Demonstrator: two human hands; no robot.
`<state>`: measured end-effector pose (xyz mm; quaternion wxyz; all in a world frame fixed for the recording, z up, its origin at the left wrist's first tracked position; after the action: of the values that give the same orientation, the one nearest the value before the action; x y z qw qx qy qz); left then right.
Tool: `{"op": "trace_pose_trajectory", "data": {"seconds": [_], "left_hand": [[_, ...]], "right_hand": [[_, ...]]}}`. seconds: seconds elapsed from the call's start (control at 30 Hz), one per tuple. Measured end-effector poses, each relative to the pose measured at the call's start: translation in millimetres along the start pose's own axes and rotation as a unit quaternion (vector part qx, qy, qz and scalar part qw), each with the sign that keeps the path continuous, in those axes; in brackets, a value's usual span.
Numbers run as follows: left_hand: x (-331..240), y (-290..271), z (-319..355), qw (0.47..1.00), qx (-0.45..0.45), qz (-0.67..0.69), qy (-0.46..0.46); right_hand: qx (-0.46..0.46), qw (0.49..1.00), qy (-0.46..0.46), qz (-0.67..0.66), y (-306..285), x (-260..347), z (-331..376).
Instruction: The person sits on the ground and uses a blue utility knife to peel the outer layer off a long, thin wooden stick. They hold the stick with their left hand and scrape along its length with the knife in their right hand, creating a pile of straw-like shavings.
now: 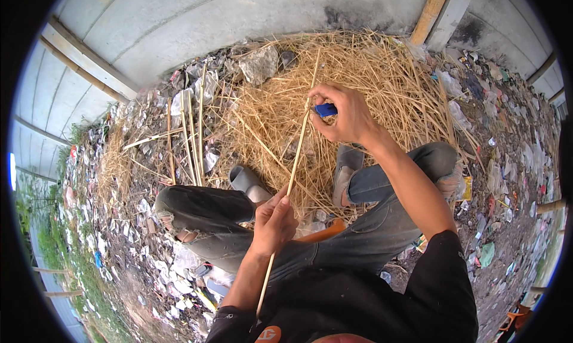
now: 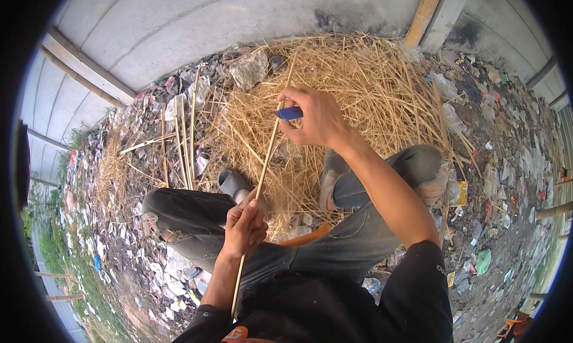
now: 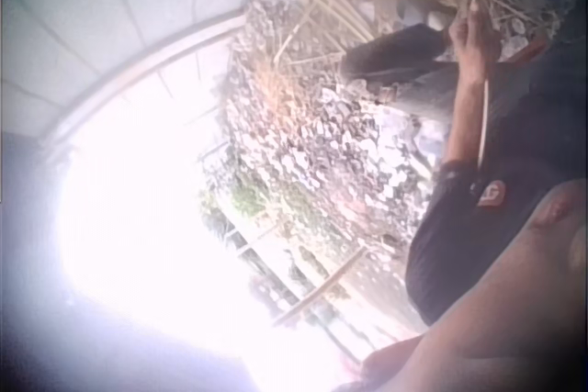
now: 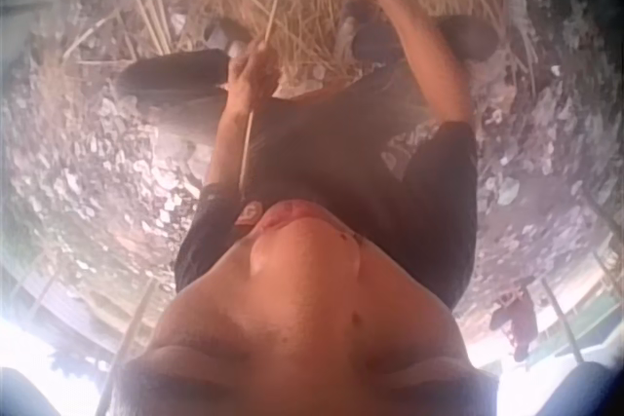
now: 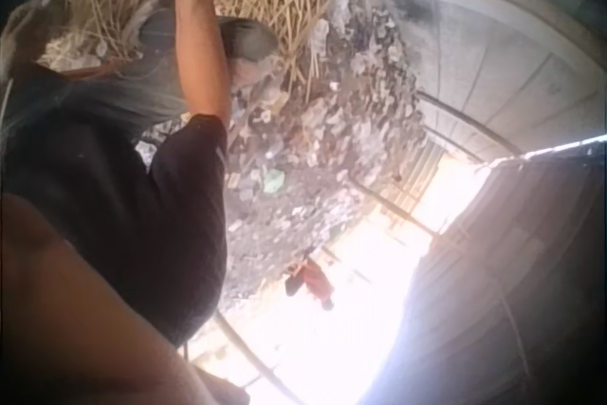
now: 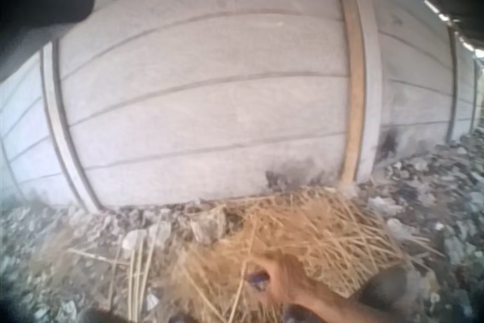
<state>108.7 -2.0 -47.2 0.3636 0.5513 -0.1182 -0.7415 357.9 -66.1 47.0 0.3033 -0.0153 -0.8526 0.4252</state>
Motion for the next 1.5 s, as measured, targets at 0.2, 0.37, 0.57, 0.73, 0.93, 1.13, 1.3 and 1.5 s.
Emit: {"op": "trace_pose_trajectory", "data": {"seconds": [0.2,0.37,0.57,0.73,0.93,1.13,1.3,1.5], "left_hand": [[-4.9,-8.2,4.9,0.998,0.015,-0.064,0.005],[1.9,-17.1,12.3,0.996,0.025,-0.082,0.004],[1.9,-10.9,21.0,0.993,0.068,-0.092,0.002],[-2.8,-1.9,22.9,0.988,0.084,-0.127,0.014],[-2.0,-2.1,27.0,0.995,0.078,-0.062,-0.021],[2.9,8.9,34.1,0.98,0.115,0.114,-0.118],[29.6,-2.5,43.4,0.95,0.137,0.226,-0.166],[18.9,5.3,32.0,0.979,0.106,0.131,-0.114]], "right_hand": [[0.045,0.993,-0.105,0.036,0.7,8.8,3.2],[0.083,0.988,-0.099,-0.079,7.8,4.5,-0.7],[0.137,0.962,0.089,-0.219,15.6,-14.7,-2.1],[0.112,0.938,0.145,-0.294,13.9,-23.5,1.1],[0.066,0.904,0.128,-0.402,14.5,-20.1,2.0],[0.034,0.788,0.123,-0.602,3.7,-16.1,3.9],[-0.068,0.694,0.121,-0.707,-35.8,-56.4,-7.3],[-0.111,0.834,0.227,-0.49,-57.8,-52.6,2.9]]}}
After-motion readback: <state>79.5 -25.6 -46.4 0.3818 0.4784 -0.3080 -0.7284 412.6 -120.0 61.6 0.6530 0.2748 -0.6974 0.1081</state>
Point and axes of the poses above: each hand's wrist, its own z-axis away from the middle knuckle, its own y-axis out of the palm, x = y × z, the point moved 8 cm from there along -z, towards the middle knuckle, and after that the axes turned 4 degrees about z, right-handed, at the moved point
